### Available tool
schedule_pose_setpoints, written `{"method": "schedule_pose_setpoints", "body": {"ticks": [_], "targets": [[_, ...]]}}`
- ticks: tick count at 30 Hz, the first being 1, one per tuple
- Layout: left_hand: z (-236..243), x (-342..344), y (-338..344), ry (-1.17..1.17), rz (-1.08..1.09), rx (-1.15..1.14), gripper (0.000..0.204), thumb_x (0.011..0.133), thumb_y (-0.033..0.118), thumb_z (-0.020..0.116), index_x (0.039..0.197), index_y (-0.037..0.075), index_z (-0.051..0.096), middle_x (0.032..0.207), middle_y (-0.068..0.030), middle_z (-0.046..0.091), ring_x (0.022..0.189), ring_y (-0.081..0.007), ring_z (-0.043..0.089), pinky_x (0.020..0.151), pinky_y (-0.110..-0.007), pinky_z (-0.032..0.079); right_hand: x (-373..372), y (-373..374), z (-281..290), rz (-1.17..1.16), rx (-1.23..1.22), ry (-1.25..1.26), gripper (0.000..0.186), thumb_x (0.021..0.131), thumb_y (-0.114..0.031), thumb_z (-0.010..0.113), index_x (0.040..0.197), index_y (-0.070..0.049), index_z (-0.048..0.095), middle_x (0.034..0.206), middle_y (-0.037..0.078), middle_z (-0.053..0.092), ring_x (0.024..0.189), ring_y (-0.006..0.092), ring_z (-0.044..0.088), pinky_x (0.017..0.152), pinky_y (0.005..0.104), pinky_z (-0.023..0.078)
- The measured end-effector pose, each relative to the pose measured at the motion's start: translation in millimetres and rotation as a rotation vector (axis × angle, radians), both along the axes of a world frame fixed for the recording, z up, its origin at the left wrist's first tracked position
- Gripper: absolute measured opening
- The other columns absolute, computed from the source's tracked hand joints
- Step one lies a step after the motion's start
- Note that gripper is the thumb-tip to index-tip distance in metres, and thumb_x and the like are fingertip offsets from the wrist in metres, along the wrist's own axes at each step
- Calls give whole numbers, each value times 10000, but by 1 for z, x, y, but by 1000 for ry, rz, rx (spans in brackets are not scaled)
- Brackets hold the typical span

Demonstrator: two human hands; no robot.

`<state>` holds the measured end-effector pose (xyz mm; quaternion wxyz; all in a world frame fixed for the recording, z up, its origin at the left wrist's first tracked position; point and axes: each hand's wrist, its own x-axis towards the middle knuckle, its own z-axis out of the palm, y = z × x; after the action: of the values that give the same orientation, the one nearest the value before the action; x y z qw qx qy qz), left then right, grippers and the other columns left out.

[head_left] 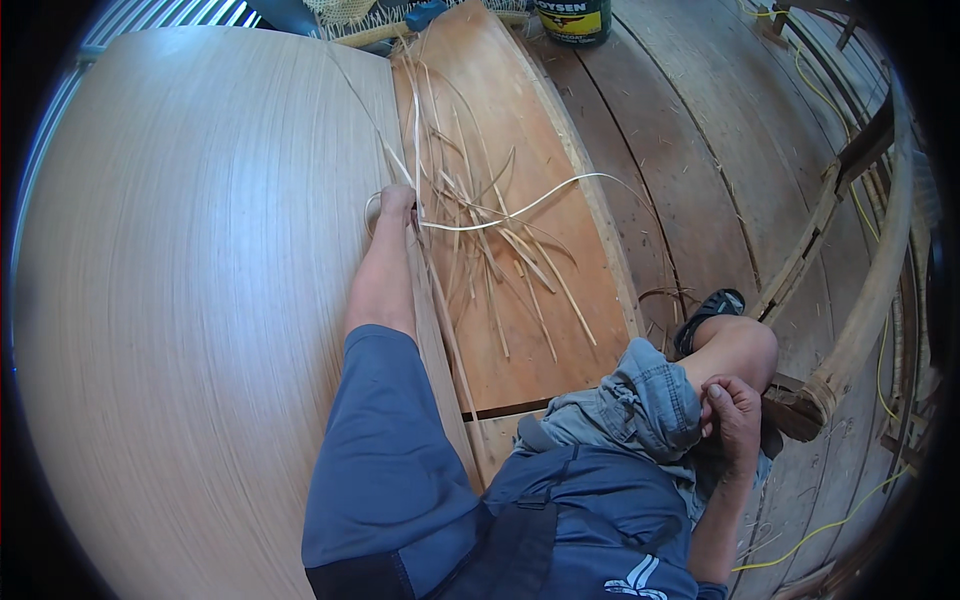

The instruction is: Repairing a bamboo chair frame using a pneumatic nail gun and a hammer.

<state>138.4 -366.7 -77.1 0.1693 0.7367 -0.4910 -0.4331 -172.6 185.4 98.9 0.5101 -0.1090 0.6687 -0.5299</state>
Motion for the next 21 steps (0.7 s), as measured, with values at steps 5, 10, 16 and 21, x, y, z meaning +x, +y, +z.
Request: {"method": "schedule_pose_setpoints", "body": {"ticks": [5,10,16,21], "targets": [[33,249,-131,-718,-637,-482,115,770,73,475,772,36,584,662,-138,583,511,-246,552,436,-380,437,5,-13,0,119,-216,-153,156,907,-153,566,905,-6,619,603,11,556,442,61,472,415,180,369],[22,-35,37,-695,-222,-560,394,825,311,504,1116,58,587,965,-173,659,883,-375,630,796,-451,499,-4,9,-6,-38,7,21,160,909,-158,566,910,-7,619,604,11,556,441,59,467,415,179,368],[76,-42,76,-709,-499,-182,577,826,559,475,985,38,668,1007,-216,647,978,-348,620,811,-443,489,4,-7,-3,48,-85,-46,161,911,-157,563,914,-6,618,608,11,559,446,56,468,418,178,369],[18,-42,64,-462,-350,18,374,806,377,575,879,31,696,783,-155,682,727,-268,675,636,-368,526,3,-4,-4,54,-58,-15,161,911,-156,562,919,-5,617,612,12,560,449,55,470,420,176,371]]}}
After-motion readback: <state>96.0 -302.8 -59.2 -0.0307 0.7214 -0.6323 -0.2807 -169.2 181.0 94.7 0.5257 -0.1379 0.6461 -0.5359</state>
